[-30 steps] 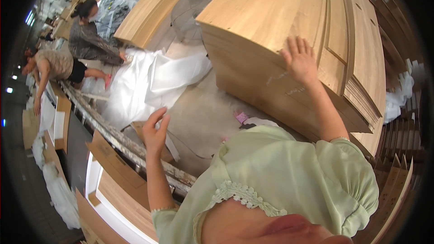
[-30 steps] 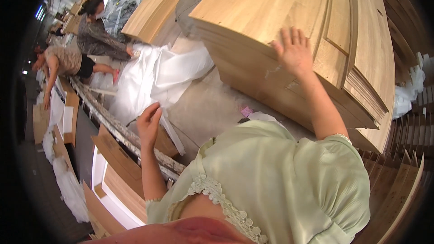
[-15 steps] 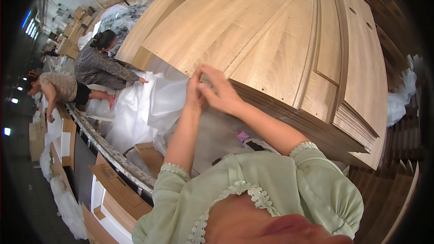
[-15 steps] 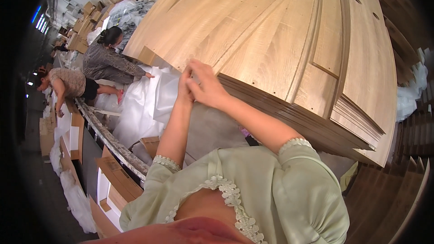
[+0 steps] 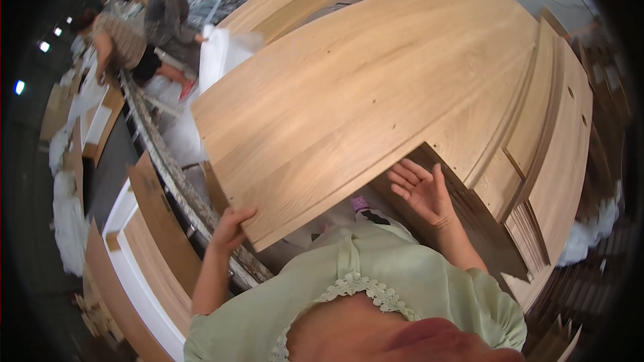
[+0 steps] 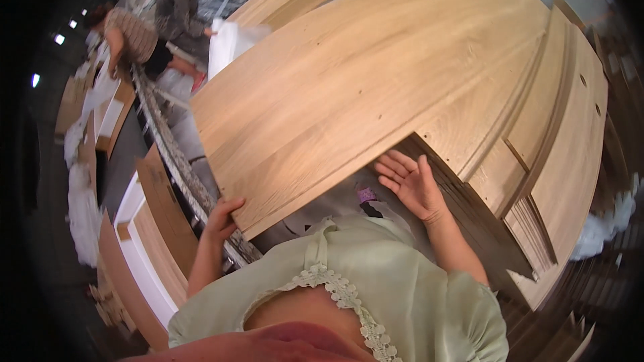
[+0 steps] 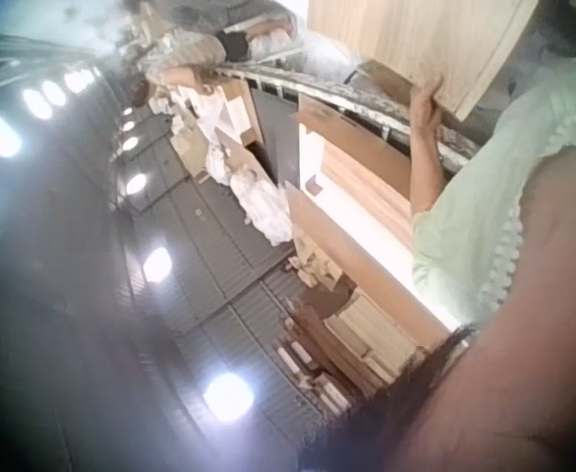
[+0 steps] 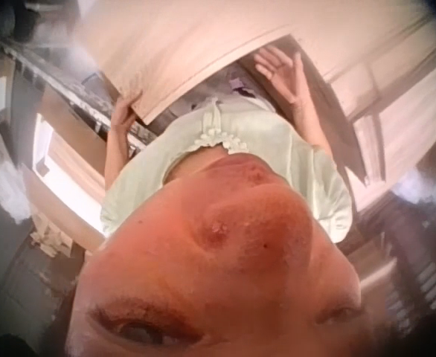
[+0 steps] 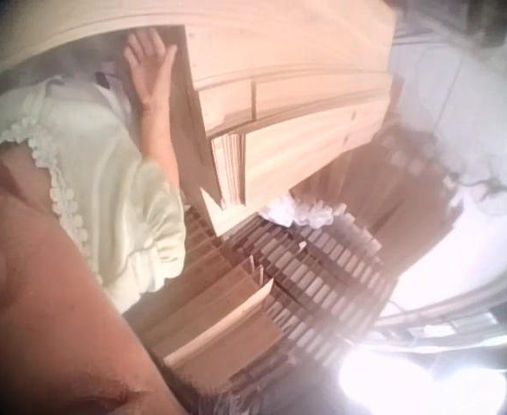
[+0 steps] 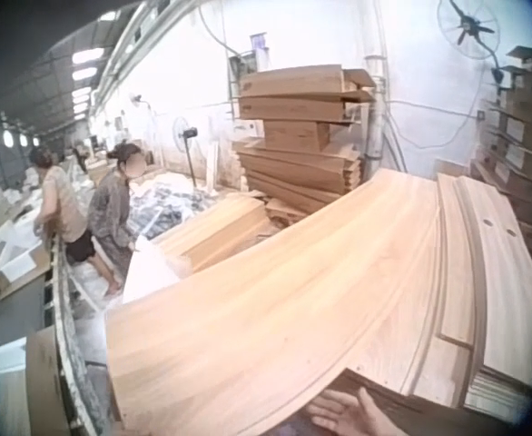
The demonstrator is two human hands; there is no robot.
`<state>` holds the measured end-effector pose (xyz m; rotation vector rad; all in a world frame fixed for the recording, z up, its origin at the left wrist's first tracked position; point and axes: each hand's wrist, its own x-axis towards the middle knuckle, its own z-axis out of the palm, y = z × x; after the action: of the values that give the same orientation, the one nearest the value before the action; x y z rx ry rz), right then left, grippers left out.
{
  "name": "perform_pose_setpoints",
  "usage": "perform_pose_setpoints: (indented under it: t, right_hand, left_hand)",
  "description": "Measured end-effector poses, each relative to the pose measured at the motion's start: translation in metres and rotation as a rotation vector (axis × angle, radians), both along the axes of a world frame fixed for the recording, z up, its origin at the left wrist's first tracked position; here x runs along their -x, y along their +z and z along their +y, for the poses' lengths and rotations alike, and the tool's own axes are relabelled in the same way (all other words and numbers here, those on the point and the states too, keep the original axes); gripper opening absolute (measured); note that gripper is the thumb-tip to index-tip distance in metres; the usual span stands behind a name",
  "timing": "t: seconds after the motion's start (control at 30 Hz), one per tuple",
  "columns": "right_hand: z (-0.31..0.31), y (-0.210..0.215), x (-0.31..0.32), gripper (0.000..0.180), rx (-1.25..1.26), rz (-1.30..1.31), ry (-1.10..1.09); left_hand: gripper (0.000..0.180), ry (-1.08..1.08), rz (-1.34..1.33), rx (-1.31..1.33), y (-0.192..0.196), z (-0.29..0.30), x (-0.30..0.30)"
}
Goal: The person places wooden panels and white foam sheets into cardboard boxes on a conveyor belt and handles packing materials.
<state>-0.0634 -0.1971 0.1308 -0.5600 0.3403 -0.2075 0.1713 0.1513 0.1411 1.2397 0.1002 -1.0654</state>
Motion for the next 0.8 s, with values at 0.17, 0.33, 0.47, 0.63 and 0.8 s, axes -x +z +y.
perform_pose_setpoints:
  t: [0.17,0.33,0.47,0.63,0.8]
  right_hand:
    - [0.017,-0.010,-0.040,0.043,-0.215,-0.175,-0.076]
    - [0.031,-0.006,-0.033,0.027,-0.190,0.072,-0.152]
    - [0.019,-0.021,-0.008,0.026,-0.085,0.069,-0.137]
    - [0.025,-0.019,-0.006,0.046,-0.072,0.083,-0.058]
    - [0.014,-0.023,-0.004,0.053,-0.064,-0.016,-0.153]
  left_hand:
    - [0.044,-0.011,-0.025,-0.322,0.014,0.102,0.006]
    - [0.063,-0.532,-0.605,-1.229,0.085,0.099,-0.046]
    - [0.058,-0.042,-1.604,-1.163,0.065,0.013,-0.152]
    - [0.079,-0.266,-1.151,-0.875,0.010,-0.132,-0.229]
    - [0.077,-0.239,-1.151,-0.925,0.015,-0.180,-0.196]
